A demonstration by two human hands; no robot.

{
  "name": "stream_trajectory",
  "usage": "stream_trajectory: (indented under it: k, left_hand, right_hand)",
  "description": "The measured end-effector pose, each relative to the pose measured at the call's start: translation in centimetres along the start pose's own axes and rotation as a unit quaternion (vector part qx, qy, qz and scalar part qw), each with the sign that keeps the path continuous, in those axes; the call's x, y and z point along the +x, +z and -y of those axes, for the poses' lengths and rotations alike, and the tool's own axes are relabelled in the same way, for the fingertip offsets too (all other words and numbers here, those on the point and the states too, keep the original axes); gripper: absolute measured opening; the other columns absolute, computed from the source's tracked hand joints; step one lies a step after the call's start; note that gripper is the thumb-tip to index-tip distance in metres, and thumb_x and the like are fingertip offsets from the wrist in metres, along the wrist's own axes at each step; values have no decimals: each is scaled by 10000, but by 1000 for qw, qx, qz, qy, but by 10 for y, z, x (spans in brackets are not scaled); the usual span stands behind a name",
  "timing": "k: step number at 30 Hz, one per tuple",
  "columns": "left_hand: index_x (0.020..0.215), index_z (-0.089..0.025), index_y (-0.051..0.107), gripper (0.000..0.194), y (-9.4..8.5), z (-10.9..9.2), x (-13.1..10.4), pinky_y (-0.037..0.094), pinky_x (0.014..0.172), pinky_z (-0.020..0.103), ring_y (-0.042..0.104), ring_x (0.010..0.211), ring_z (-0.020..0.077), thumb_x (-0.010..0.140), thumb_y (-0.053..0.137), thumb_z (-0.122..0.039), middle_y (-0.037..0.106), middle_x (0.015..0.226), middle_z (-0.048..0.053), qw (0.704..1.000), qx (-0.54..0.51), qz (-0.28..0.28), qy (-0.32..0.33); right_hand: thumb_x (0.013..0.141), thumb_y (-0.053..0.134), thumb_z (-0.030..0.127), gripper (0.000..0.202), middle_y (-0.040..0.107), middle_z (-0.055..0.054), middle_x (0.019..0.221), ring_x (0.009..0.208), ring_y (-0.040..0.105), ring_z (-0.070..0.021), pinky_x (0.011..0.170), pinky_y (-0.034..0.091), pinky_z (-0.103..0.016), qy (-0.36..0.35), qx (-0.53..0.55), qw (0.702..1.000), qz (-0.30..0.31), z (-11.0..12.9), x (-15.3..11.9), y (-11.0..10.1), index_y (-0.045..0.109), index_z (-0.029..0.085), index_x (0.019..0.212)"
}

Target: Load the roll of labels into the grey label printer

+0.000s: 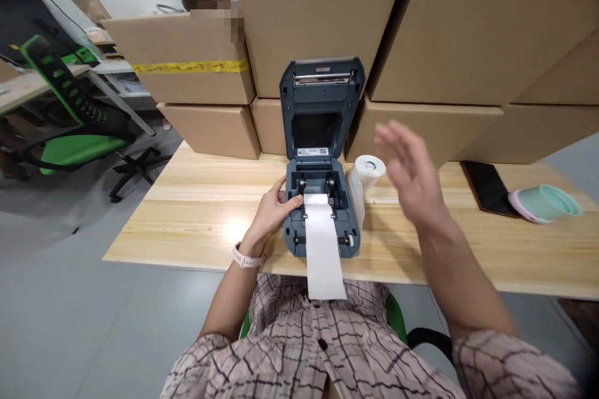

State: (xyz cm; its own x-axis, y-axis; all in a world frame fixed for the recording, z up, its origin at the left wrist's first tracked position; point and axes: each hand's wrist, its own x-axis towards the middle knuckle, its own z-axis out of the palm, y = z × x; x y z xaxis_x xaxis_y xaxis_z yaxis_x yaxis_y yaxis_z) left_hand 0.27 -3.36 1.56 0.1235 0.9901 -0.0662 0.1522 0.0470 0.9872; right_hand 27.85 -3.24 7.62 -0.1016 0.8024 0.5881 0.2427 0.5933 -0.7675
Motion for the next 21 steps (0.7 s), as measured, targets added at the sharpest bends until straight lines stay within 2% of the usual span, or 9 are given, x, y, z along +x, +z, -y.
stream_trajectory:
  k: [4,6,7,9,11,13,16,18,21]
  left_hand:
    - [1438,-165,576,766,1,0,-4,395,616,243,503,616,117,777,796,-482,553,666,-52,1000,19,-10,14]
    - [1467,-159,550,774,-2,1,-10,398,622,243,496,630,114,808,775,-496,531,672,-55,998,49,-33,21]
    - [1487,-155,527,780,-5,2,-14,407,630,244,503,645,114,827,760,-498,537,692,-50,997,59,-49,22]
    - [1504,-157,505,761,-14,1,-25,436,636,246,539,688,120,861,727,-498,588,768,-19,994,61,-85,25]
    - [1470,-174,544,686,-24,-2,-36,471,629,248,595,763,141,886,697,-499,656,882,33,990,42,-127,45]
    - [1412,-203,605,579,-31,-9,-47,521,666,261,646,905,176,918,658,-502,699,1020,80,980,25,-171,103]
    - [1373,-264,641,448,-32,-21,-59,553,945,346,603,1255,232,980,586,-470,663,1324,98,952,19,-207,223]
    - [1403,-312,613,428,-24,-26,-64,457,1133,418,480,1437,257,1003,555,-451,563,1504,69,944,17,-194,267]
    - [1504,-362,492,559,-4,-24,-64,301,1259,487,317,1557,286,970,608,-479,403,1650,39,964,14,-130,231]
  right_hand:
    - [1058,325,607,615,307,-64,1699,1529,375,-213,1194,410,-406,69,13,996,-50,-38,111,-4,267,315,1596]
    - [1049,92,606,703,401,-111,1642,1439,494,-191,1111,449,-317,117,36,992,-11,-47,153,6,195,212,1621]
    - [1017,-16,611,781,488,-113,1579,1366,564,-175,1068,468,-289,120,46,992,22,-47,166,12,230,165,1610]
    - [979,-91,633,885,631,-78,1438,1255,646,-154,1015,499,-268,90,57,992,63,-41,172,24,367,136,1550]
    - [998,-18,674,844,696,-42,1349,1242,663,-168,1027,525,-305,33,53,997,47,-28,152,31,506,193,1453]
    - [1021,46,687,765,703,-27,1326,1274,651,-215,1071,533,-407,-21,35,999,4,-11,112,33,561,253,1383]
    - [1049,92,662,695,659,-36,1372,1350,587,-276,1132,473,-575,-74,9,997,-16,13,35,34,583,267,1342]
    - [1063,142,626,624,658,-36,1381,1382,555,-271,1164,434,-575,-84,-27,996,6,21,-13,37,621,308,1305]
    - [1100,218,459,503,706,-50,1306,1347,579,-266,1172,393,-576,-108,-91,989,35,20,-64,46,677,298,1227]
